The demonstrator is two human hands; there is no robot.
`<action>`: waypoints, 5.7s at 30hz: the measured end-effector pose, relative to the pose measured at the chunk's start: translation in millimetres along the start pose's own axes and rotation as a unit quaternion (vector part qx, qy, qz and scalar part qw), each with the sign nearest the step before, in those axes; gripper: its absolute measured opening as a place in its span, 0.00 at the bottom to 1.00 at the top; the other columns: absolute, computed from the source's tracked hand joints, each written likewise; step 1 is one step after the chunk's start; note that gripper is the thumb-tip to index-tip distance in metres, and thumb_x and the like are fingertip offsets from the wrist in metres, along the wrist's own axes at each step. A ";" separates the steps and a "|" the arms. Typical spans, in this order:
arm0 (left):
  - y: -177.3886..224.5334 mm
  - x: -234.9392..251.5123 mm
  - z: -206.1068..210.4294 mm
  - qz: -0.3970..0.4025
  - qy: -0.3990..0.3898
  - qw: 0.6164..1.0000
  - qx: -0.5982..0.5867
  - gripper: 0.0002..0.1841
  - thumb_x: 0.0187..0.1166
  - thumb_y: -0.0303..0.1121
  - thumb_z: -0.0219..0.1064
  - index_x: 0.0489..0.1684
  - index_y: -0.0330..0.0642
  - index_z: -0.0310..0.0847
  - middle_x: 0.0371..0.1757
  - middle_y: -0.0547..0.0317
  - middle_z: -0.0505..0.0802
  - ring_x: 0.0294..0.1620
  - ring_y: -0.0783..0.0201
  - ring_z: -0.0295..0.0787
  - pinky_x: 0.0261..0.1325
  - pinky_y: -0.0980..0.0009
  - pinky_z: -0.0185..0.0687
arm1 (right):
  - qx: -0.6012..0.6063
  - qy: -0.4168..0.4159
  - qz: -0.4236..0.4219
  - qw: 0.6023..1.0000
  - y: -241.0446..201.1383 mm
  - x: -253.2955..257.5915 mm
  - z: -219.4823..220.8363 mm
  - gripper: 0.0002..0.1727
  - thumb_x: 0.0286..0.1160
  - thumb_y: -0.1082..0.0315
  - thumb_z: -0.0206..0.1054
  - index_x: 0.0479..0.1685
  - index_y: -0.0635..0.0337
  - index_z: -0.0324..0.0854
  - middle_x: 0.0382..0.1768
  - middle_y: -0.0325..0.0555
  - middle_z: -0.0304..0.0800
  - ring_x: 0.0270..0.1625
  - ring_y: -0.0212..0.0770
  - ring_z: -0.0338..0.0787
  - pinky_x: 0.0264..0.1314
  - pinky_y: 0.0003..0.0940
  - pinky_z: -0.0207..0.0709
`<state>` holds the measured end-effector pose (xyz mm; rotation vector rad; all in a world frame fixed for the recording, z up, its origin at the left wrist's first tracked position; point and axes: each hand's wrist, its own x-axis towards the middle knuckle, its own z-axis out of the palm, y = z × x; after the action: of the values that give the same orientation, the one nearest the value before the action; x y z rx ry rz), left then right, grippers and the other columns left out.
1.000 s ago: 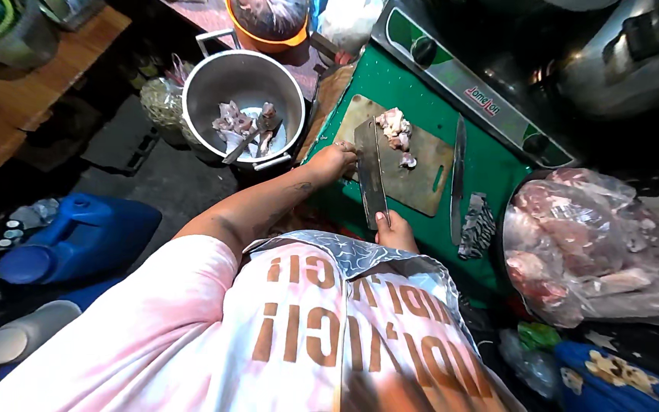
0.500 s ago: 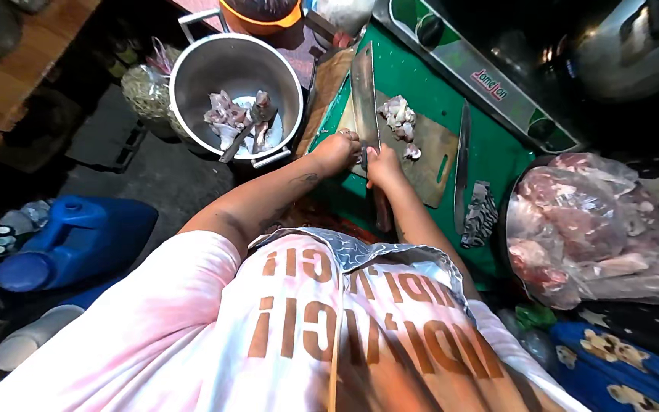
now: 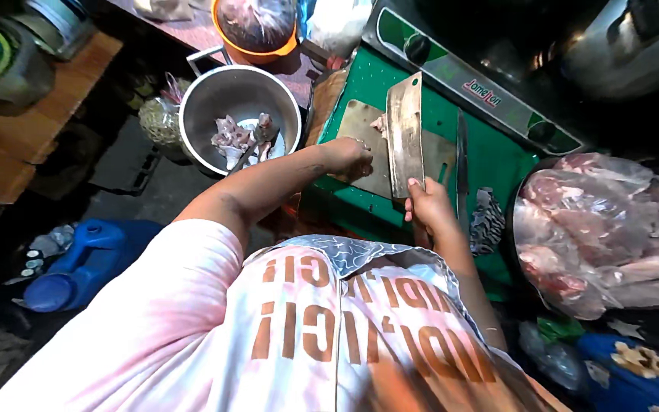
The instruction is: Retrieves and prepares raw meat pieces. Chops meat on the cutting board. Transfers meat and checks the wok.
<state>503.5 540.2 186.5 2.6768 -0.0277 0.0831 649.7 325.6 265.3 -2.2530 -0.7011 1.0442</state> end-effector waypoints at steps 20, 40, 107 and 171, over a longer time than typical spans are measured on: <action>30.6 -6.5 50.0 -0.105 0.265 0.957 -0.059 0.09 0.80 0.32 0.71 0.43 0.35 0.93 0.55 0.44 0.95 0.65 0.45 0.90 0.73 0.54 0.81 | -0.078 -0.051 0.008 0.996 29.3 -29.2 22.6 0.19 0.96 0.55 0.51 0.53 0.65 0.77 0.20 0.48 0.77 0.18 0.40 0.81 0.26 0.38 0.81; 33.7 1.1 55.7 -0.162 0.266 0.949 -0.057 0.09 0.81 0.32 0.69 0.42 0.35 0.92 0.53 0.44 0.95 0.64 0.44 0.90 0.71 0.53 0.82 | -0.199 -0.043 0.003 0.979 -7.7 18.5 45.6 0.24 0.97 0.53 0.46 0.67 0.67 0.74 0.38 0.64 0.86 0.30 0.57 0.90 0.36 0.56 0.85; 27.4 -16.2 48.1 -0.168 0.267 0.939 -0.139 0.08 0.79 0.27 0.67 0.44 0.31 0.90 0.49 0.41 0.95 0.59 0.44 0.91 0.70 0.50 0.81 | -0.153 -0.029 0.001 0.988 -44.8 50.9 72.7 0.26 0.96 0.51 0.49 0.70 0.68 0.72 0.31 0.56 0.83 0.21 0.46 0.85 0.28 0.46 0.86; 55.9 123.2 32.2 -0.155 0.035 0.987 -0.022 0.12 0.83 0.27 0.63 0.60 0.37 0.86 0.63 0.37 0.88 0.68 0.37 0.84 0.71 0.43 0.81 | 0.106 0.028 -0.005 0.994 37.8 40.0 -87.1 0.20 0.90 0.46 0.59 0.57 0.54 0.75 0.15 0.38 0.73 0.11 0.34 0.77 0.16 0.32 0.81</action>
<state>626.3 475.1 190.5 2.5971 0.4026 0.0771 750.0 302.1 267.2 -2.0852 -0.5485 0.9968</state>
